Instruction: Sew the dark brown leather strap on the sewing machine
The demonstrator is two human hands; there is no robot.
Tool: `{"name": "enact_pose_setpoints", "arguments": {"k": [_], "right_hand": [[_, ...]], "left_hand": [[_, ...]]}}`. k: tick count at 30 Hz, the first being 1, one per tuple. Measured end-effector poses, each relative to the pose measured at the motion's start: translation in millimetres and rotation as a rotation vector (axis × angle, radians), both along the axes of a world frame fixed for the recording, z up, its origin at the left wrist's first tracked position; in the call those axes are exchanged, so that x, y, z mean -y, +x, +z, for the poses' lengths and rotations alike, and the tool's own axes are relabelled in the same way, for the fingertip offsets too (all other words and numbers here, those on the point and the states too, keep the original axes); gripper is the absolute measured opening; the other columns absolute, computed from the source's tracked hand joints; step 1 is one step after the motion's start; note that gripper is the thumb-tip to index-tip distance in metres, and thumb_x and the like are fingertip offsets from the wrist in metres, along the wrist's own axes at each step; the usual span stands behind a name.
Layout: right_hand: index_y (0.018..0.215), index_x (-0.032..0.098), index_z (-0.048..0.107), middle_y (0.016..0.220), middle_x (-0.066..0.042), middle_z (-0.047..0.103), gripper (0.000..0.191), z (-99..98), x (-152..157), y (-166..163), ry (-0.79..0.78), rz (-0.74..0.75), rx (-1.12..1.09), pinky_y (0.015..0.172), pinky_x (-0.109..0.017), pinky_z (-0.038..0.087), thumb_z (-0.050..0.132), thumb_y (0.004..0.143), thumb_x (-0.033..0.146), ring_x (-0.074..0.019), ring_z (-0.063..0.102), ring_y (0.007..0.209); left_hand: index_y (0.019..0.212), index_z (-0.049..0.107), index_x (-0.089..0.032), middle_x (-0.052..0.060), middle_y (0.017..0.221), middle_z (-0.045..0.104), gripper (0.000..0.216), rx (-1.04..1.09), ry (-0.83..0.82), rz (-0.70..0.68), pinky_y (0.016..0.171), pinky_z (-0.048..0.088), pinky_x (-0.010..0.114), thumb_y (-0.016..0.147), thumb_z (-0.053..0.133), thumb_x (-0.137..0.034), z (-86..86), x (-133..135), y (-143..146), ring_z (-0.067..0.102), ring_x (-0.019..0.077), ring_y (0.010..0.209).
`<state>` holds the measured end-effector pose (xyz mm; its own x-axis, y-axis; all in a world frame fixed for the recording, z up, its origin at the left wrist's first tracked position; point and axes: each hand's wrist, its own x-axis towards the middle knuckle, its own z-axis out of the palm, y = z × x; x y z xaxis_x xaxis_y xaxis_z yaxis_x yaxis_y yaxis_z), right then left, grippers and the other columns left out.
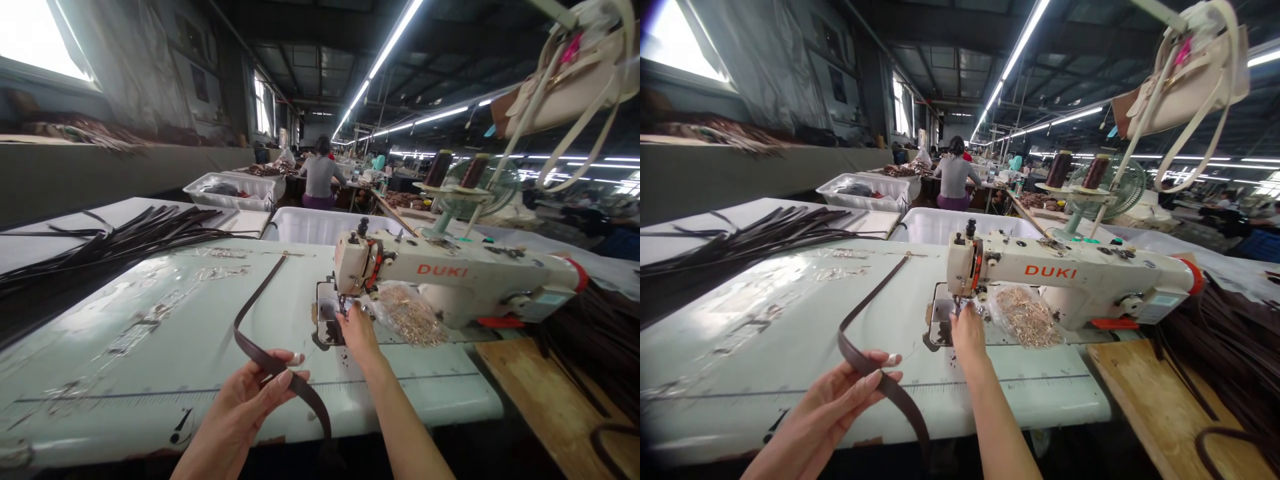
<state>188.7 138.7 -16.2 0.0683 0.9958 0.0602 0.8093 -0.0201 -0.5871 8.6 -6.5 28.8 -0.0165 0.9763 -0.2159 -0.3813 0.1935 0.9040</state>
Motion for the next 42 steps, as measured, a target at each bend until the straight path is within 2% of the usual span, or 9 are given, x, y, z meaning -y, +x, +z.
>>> {"name": "enact_pose_setpoints", "arguments": {"k": [4,8,11,15,19,24,29,36,42], "right_hand": [[0.085,0.019,0.055,0.081,-0.001,0.062,0.018,10.5,18,17,-0.04,0.29,-0.141,0.066,-0.024,0.043,0.063,0.086,0.035,-0.0161,0.06,0.075],[0.068,0.018,0.049,0.063,0.006,0.046,0.041,12.5,53,45,-0.218,0.654,-0.307,0.053,-0.021,0.029,0.067,0.079,0.053,-0.0102,0.041,0.058],[0.061,0.019,0.04,0.057,0.006,0.037,0.05,10.5,71,57,-0.114,0.535,-0.146,0.053,-0.024,0.022,0.057,0.085,0.059,-0.0103,0.033,0.055],[0.066,0.02,0.043,0.059,0.004,0.044,0.05,15.4,84,50,0.061,0.39,-0.052,0.055,-0.026,0.021,0.042,0.091,0.063,-0.0126,0.037,0.055],[0.075,0.021,0.049,0.064,0.002,0.05,0.051,23.1,102,24,-0.01,0.49,-0.274,0.055,-0.025,0.027,0.029,0.096,0.062,-0.014,0.046,0.057],[0.072,0.021,0.047,0.067,-0.001,0.057,0.055,12.8,125,-4,-0.056,0.581,-0.269,0.059,-0.026,0.031,0.014,0.1,0.054,-0.0159,0.054,0.062],[0.074,0.021,0.044,0.069,0.001,0.058,0.045,1.6,123,-11,0.023,0.629,-0.206,0.058,-0.025,0.03,0.023,0.101,0.05,-0.0141,0.054,0.062],[0.073,0.021,0.045,0.072,0.001,0.06,0.04,4.2,116,-13,0.27,0.675,-0.087,0.058,-0.026,0.027,0.033,0.1,0.048,-0.014,0.055,0.066],[0.071,0.021,0.047,0.064,0.003,0.059,0.039,6.6,113,-4,0.221,0.722,-0.073,0.056,-0.026,0.027,0.032,0.101,0.041,-0.012,0.055,0.058]], "left_hand": [[0.094,0.068,-0.016,0.009,0.119,0.064,0.043,-0.011,-0.019,0.094,0.085,0.054,0.033,0.066,0.082,-0.046,-4.4,0,-3,0.065,0.031,0.102],[0.087,0.07,-0.016,0.007,0.104,0.069,0.044,-0.015,-0.022,0.113,0.082,0.057,0.032,0.061,0.084,-0.048,-12.0,-1,-7,0.068,0.0292,0.093],[0.086,0.071,-0.015,0.007,0.089,0.07,0.044,-0.059,-0.048,0.073,0.078,0.057,0.028,0.064,0.082,-0.051,-13.1,0,-8,0.066,0.0271,0.094],[0.096,0.07,-0.015,0.006,0.092,0.068,0.047,-0.124,-0.117,0.091,0.073,0.058,0.027,0.068,0.078,-0.052,-11.1,4,-4,0.063,0.0238,0.091],[0.095,0.066,-0.016,0.004,0.085,0.066,0.039,-0.11,-0.056,0.104,0.071,0.057,0.027,0.072,0.077,-0.046,-13.4,9,2,0.061,0.0196,0.079],[0.087,0.066,-0.015,0.004,0.079,0.064,0.035,-0.077,-0.022,0.112,0.069,0.057,0.029,0.073,0.076,-0.046,-20.9,13,5,0.061,0.0205,0.076],[0.086,0.068,-0.016,0.006,0.084,0.067,0.035,-0.051,-0.044,0.076,0.072,0.057,0.031,0.07,0.077,-0.045,-18.8,16,3,0.063,0.0241,0.082],[0.085,0.069,-0.014,0.006,0.08,0.067,0.039,-0.02,-0.067,0.099,0.067,0.057,0.028,0.068,0.08,-0.047,-21.7,15,4,0.063,0.0198,0.073],[0.086,0.069,-0.013,0.007,0.08,0.068,0.039,0.011,-0.065,0.042,0.067,0.058,0.027,0.069,0.08,-0.046,-24.1,14,6,0.064,0.019,0.072]]}}
